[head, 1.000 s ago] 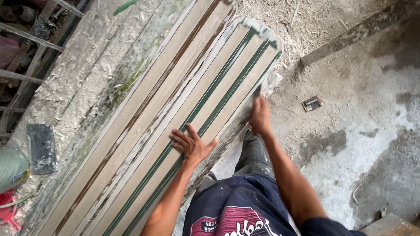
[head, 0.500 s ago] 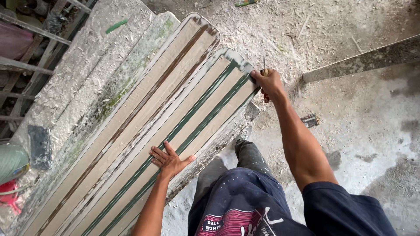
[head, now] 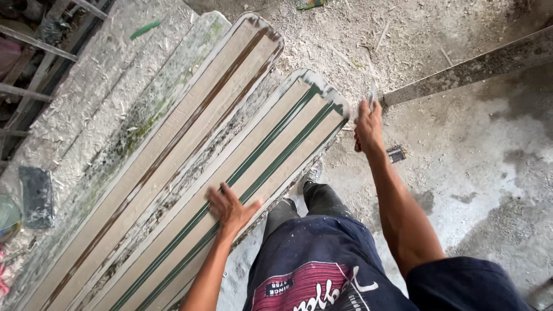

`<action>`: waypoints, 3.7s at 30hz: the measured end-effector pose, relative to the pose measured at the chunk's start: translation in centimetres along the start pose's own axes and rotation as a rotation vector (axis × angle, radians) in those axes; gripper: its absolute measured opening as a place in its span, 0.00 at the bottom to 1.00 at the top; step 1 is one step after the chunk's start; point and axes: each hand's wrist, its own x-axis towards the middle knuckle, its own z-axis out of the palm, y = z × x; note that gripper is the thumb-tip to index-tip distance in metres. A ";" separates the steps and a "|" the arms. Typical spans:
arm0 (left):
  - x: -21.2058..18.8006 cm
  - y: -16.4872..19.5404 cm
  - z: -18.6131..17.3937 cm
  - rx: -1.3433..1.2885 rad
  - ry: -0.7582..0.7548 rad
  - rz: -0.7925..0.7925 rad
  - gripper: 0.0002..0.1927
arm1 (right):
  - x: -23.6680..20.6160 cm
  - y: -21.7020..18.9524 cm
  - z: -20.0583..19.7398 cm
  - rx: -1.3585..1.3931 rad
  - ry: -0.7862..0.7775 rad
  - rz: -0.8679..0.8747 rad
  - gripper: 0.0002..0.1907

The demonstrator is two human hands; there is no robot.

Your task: The person uses a small hand scraper to remove excess filler from the grooves of long striped wooden panels. They work along the grooves, flip a panel over to scrape its other side, and scrape the panel edges and ends.

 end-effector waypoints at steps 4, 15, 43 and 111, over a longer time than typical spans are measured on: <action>2.7 6.2 -1.0 -0.005 0.118 0.249 0.71 | -6.9 1.0 2.1 0.230 -0.005 0.172 0.33; 4.5 13.1 -3.7 0.028 -0.332 0.159 0.78 | -6.4 1.7 1.5 -0.245 -0.002 0.023 0.22; 4.7 12.4 -0.7 -0.061 -0.145 0.233 0.76 | -1.5 -0.7 -1.5 -0.843 -0.184 -0.298 0.14; 10.8 21.9 -4.0 -0.146 0.394 0.018 0.44 | 10.6 -11.1 3.0 -1.279 -0.754 -0.753 0.22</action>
